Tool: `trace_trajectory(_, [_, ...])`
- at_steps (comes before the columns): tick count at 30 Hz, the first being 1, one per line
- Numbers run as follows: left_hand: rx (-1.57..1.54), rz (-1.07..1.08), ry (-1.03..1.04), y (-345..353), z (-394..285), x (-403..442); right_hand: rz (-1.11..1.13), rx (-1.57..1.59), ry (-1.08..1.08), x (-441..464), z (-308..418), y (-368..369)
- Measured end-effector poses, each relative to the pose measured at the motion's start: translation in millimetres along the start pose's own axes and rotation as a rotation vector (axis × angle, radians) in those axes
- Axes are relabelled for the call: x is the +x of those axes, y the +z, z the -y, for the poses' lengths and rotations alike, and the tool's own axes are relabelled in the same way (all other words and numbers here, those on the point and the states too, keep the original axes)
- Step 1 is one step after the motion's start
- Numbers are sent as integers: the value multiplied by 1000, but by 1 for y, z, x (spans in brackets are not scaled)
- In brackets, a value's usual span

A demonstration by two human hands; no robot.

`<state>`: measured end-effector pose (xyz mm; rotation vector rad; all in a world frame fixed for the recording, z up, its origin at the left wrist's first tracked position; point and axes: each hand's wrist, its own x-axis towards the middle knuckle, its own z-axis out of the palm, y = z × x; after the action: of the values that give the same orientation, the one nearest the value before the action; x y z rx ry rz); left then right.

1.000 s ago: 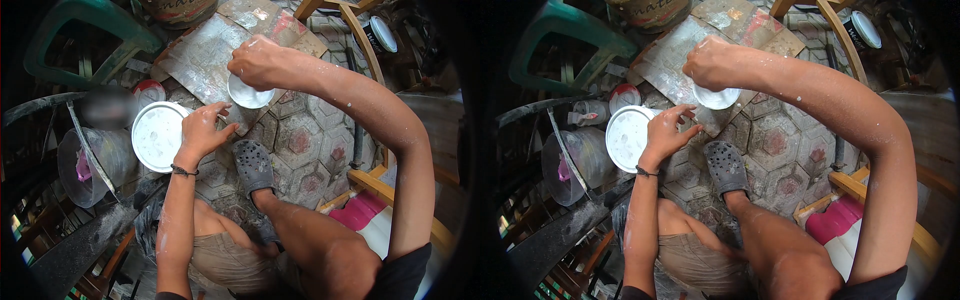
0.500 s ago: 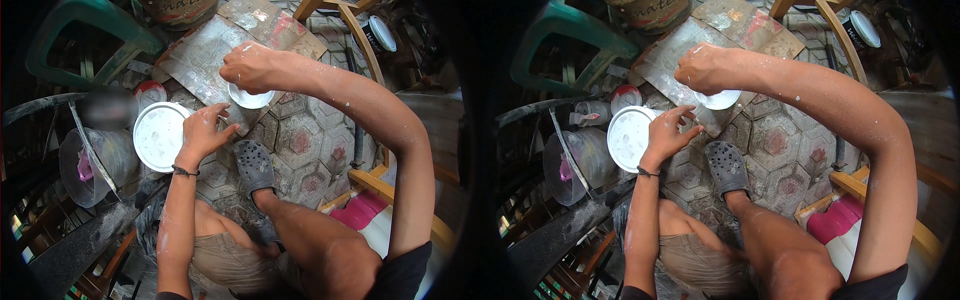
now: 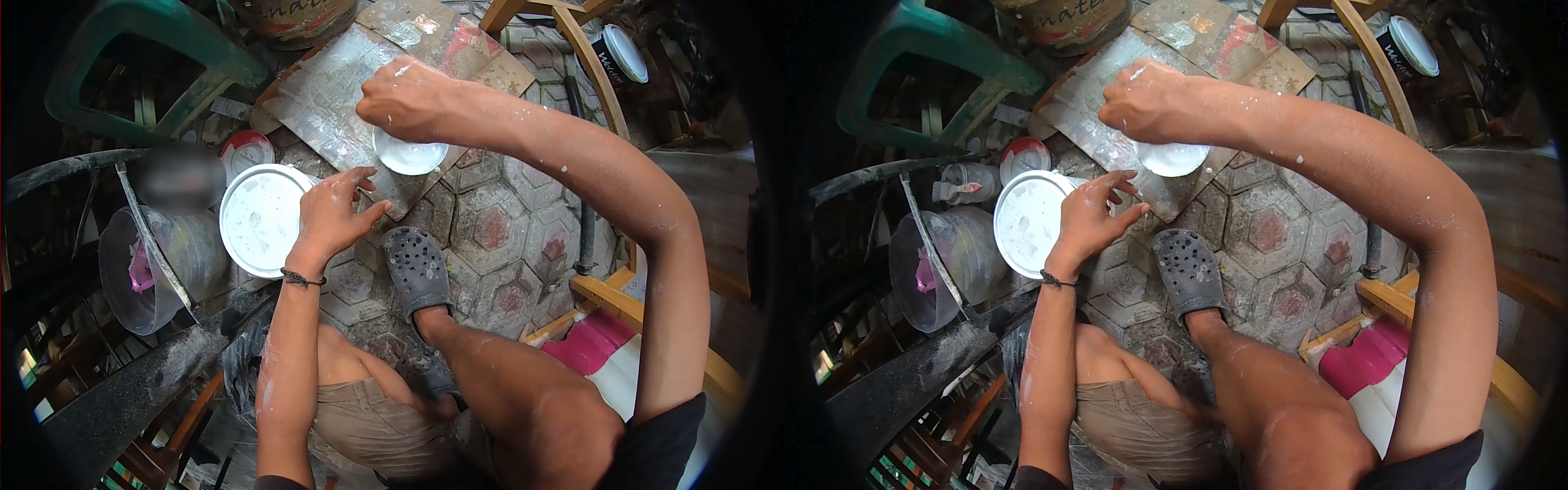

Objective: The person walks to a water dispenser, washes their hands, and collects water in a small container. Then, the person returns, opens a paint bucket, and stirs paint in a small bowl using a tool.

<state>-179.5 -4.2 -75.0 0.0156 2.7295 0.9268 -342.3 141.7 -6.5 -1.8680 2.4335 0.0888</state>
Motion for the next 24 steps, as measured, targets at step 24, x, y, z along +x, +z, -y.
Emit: trace_trajectory(24, [-3,-42,25,4,4,2,106,37,29,-2,3,-1])
